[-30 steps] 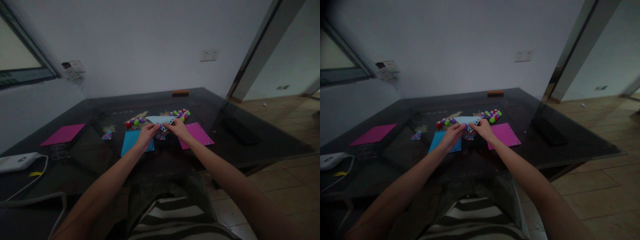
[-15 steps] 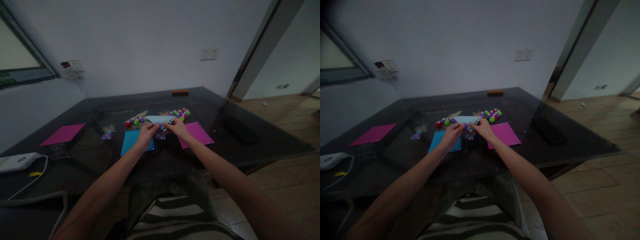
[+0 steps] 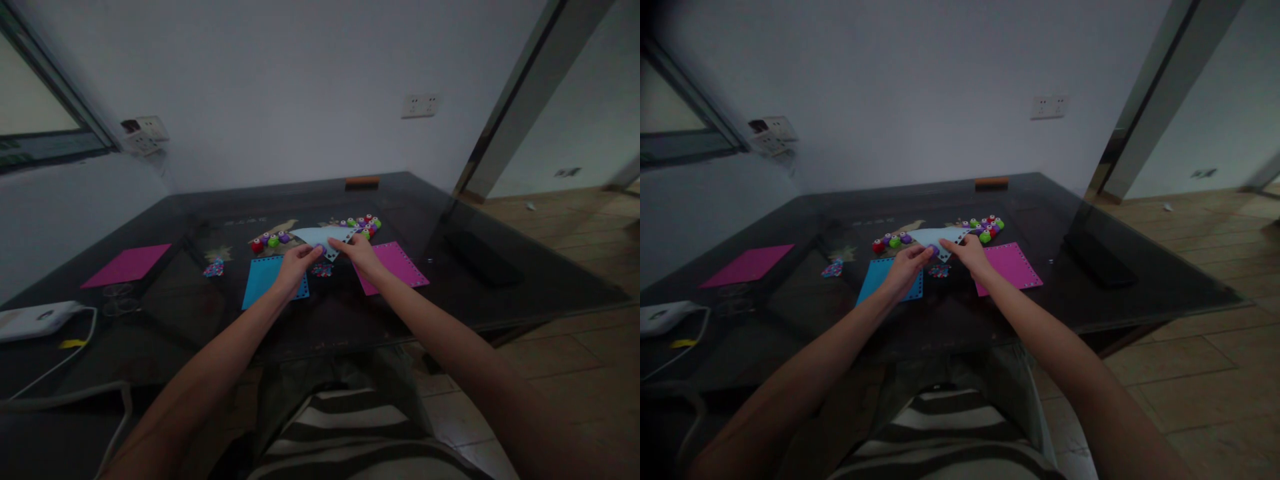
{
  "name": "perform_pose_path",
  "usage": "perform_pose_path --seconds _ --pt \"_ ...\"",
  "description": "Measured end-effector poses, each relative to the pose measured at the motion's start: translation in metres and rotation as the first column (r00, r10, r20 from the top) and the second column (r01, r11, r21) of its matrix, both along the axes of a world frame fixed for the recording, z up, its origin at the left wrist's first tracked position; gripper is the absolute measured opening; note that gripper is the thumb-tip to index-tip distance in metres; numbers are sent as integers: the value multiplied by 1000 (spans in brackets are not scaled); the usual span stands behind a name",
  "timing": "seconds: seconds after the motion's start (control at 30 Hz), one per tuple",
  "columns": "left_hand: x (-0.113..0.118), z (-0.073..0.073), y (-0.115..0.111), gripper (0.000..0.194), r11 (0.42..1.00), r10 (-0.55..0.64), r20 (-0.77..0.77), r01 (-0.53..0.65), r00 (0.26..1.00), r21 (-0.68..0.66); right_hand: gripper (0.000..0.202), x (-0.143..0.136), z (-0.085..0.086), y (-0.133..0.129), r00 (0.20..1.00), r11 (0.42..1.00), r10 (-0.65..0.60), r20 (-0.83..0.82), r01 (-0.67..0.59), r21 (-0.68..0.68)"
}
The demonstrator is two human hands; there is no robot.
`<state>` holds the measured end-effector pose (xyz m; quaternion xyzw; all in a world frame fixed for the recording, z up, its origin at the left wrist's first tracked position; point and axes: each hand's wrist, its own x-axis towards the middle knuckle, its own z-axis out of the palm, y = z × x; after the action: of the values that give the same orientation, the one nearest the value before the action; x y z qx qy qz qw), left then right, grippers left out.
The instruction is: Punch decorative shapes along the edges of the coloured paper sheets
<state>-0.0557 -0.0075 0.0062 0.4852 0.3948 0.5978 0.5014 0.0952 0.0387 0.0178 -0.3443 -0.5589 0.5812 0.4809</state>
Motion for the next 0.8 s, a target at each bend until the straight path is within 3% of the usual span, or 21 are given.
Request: perform_pose_path --seconds 0.2,0.5,0.8 --pt "0 1 2 24 998 -40 28 41 999 -50 32 0 -7 6 995 994 -72 66 66 82" --pt "2 5 0 28 993 -49 49 54 998 -106 27 1 -5 5 998 996 -53 28 51 75" --pt "-6 18 -6 31 979 -127 -114 105 985 -176 27 4 -4 10 993 987 -107 53 100 124"
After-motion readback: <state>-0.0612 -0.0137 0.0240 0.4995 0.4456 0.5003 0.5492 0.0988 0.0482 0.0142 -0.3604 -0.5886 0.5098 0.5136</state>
